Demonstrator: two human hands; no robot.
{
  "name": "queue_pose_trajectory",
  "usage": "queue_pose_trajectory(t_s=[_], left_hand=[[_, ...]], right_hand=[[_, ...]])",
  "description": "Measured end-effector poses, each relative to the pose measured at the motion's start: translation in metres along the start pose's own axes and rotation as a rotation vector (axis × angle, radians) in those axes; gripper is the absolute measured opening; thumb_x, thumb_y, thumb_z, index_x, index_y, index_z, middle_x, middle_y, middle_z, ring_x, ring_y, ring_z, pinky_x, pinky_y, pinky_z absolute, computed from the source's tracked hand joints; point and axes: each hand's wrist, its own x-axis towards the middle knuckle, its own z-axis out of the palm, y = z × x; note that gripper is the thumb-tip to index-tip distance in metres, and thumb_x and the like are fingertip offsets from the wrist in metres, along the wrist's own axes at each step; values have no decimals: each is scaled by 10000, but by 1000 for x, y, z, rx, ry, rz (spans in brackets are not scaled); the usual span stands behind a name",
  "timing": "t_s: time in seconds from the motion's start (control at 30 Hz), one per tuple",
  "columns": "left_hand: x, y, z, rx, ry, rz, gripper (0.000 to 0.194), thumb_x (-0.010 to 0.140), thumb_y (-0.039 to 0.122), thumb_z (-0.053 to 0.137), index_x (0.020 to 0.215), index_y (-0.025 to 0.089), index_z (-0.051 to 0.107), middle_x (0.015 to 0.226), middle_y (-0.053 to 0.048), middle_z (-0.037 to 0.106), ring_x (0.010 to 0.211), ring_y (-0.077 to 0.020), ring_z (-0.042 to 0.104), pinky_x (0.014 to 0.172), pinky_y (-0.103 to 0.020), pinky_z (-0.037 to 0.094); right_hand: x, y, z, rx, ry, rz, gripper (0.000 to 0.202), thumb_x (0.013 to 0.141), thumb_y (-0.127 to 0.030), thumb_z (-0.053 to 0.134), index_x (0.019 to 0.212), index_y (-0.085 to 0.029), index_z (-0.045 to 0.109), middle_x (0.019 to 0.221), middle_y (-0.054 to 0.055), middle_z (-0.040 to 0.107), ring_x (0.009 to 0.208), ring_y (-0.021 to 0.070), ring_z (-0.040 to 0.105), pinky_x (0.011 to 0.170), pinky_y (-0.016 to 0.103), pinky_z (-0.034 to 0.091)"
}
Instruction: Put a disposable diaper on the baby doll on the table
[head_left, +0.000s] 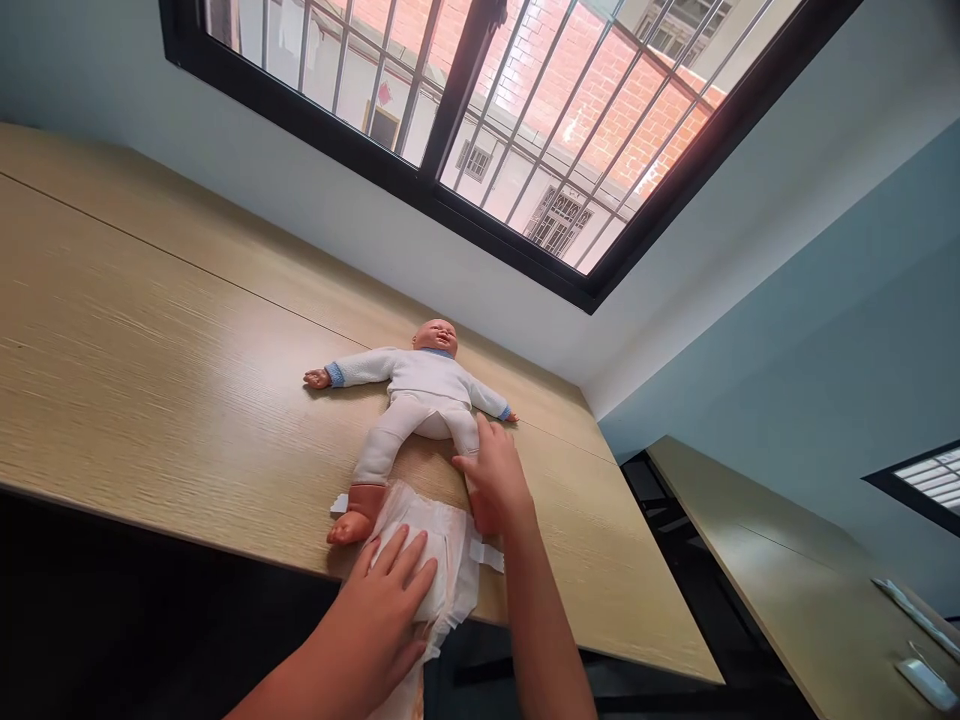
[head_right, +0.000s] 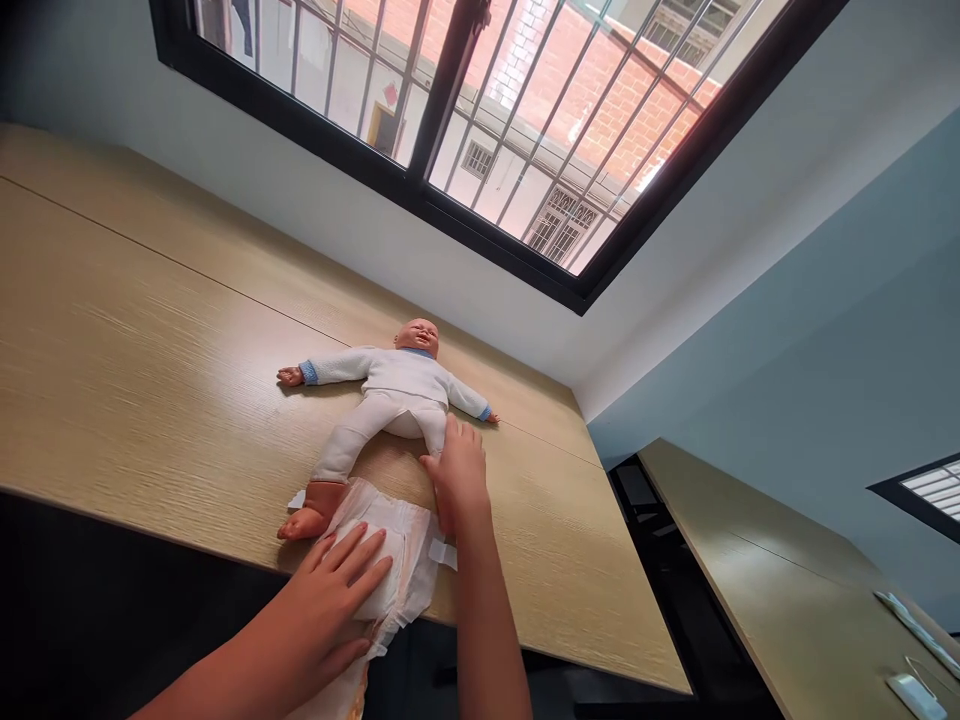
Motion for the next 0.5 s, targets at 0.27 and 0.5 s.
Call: queue_pose_trajectory(t_s=[0.27,0.5], left_hand=[[-5,6,12,7,-68,41,834,774,157,659,1592,223,509,1725,-135,330,1611,-415,242,1266,-654,288],[-18,23,30,25,-200,143,926,690,126,709,1590,201,505,1750,-161,230,1616,-464,171,1247,-698,285]], right_hand=[[-160,32,11,147,118,303,428,870,-369,726,1254,-180,710,1319,181,699,1276,372,631,1112,499,479],[-145,25,-1,137,-152,326,255,744,-273,817,967,-178,737,1046,90,697,1068,302,632,934,363,488]])
